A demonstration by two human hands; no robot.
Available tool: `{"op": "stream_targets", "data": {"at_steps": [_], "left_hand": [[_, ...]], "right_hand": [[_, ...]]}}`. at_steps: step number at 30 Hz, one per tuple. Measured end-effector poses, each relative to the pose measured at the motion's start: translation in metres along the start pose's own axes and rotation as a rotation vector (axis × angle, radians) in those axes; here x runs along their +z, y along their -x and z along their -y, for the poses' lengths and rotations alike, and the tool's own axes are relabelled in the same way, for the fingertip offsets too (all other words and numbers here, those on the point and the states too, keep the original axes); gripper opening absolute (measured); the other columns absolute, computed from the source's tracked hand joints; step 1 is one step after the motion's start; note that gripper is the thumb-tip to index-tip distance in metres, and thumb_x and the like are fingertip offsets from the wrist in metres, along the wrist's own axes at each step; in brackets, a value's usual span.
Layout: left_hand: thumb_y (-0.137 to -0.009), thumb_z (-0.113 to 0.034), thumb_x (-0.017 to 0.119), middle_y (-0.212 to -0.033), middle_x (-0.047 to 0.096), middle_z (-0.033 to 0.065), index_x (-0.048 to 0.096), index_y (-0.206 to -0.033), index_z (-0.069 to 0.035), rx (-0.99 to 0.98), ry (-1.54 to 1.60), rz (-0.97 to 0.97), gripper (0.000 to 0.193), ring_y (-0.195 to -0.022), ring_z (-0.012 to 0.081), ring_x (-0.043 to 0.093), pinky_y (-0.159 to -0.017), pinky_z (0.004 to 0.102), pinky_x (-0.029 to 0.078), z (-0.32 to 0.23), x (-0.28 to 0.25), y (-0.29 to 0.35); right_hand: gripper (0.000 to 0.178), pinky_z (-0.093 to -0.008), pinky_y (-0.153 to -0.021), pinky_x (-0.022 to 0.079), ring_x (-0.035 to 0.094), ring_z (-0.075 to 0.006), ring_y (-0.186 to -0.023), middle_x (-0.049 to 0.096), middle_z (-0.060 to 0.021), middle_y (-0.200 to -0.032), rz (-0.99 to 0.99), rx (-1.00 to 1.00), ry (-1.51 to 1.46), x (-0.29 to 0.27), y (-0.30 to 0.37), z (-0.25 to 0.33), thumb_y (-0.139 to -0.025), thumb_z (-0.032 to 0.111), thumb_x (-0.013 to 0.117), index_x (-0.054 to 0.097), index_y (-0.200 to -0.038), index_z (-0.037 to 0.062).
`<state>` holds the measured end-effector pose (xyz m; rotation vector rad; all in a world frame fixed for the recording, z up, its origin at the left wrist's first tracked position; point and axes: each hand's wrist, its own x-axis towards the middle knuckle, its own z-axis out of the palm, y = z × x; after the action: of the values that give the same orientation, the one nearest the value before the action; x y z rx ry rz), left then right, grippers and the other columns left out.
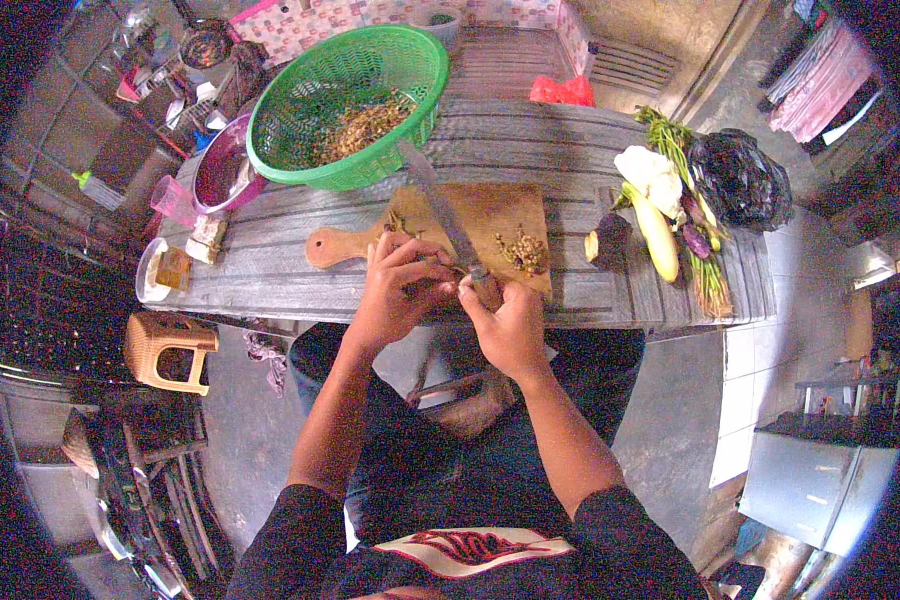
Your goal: The person chops ginger root on a wooden cutting board using a knife, preparing pieces and setting them on the board.
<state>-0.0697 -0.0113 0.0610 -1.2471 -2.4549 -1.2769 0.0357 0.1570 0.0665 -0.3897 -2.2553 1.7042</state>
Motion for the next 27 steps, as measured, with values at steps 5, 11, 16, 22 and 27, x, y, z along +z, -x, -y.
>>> {"op": "stream_targets", "data": {"at_steps": [5, 11, 16, 22, 27], "left_hand": [[-0.081, -0.022, 0.085, -0.117, 0.073, -0.0007, 0.082, -0.094, -0.015, -0.002, -0.028, 0.011, 0.015, -0.113, 0.0293, 0.055, -0.102, 0.0464, 0.040, 0.000, 0.001, -0.001], [-0.081, -0.021, 0.085, -0.115, 0.074, -0.0012, 0.082, -0.096, -0.016, -0.015, 0.004, -0.028, 0.016, -0.112, 0.0288, 0.056, -0.102, 0.0455, 0.040, -0.001, 0.002, -0.002], [-0.084, -0.028, 0.084, -0.111, 0.073, -0.0008, 0.083, -0.098, -0.014, 0.000, 0.025, 0.006, 0.020, -0.108, 0.0267, 0.057, -0.098, 0.0445, 0.041, -0.001, -0.002, -0.001], [-0.086, -0.025, 0.083, -0.106, 0.070, 0.0026, 0.083, -0.098, -0.010, -0.008, 0.035, 0.067, 0.019, -0.110, 0.0286, 0.055, -0.099, 0.0443, 0.037, -0.005, -0.006, -0.004], [-0.086, -0.025, 0.082, -0.106, 0.069, 0.0035, 0.082, -0.097, -0.010, 0.004, 0.068, 0.050, 0.018, -0.110, 0.0289, 0.055, -0.099, 0.0454, 0.037, -0.001, -0.006, -0.002]], "right_hand": [[0.015, -0.0324, -0.074, 0.053, 0.065, -0.0118, -0.077, 0.072, -0.0030, -0.083, 0.006, 0.005, 0.008, -0.002, -0.001, 0.003, -0.097, 0.016, 0.073, 0.073, -0.092, 0.0017], [0.021, -0.0363, -0.083, 0.057, 0.076, -0.0204, -0.090, 0.079, -0.0120, -0.096, -0.006, -0.053, 0.024, -0.002, -0.001, -0.007, -0.097, 0.021, 0.075, 0.077, -0.106, 0.0021], [0.022, -0.0350, -0.090, 0.057, 0.076, -0.0200, -0.098, 0.079, -0.0113, -0.105, 0.035, -0.032, -0.056, -0.001, 0.002, 0.002, -0.096, 0.017, 0.076, 0.076, -0.111, 0.0023], [0.019, -0.0341, -0.090, 0.057, 0.075, -0.0190, -0.097, 0.080, -0.0097, -0.105, 0.083, -0.018, -0.087, 0.001, 0.003, -0.001, -0.096, 0.014, 0.076, 0.075, -0.110, 0.0009], [0.018, -0.0337, -0.088, 0.057, 0.075, -0.0185, -0.095, 0.080, -0.0095, -0.101, 0.050, -0.011, -0.105, 0.004, 0.003, -0.006, -0.097, 0.015, 0.076, 0.075, -0.108, 0.0009]]}}
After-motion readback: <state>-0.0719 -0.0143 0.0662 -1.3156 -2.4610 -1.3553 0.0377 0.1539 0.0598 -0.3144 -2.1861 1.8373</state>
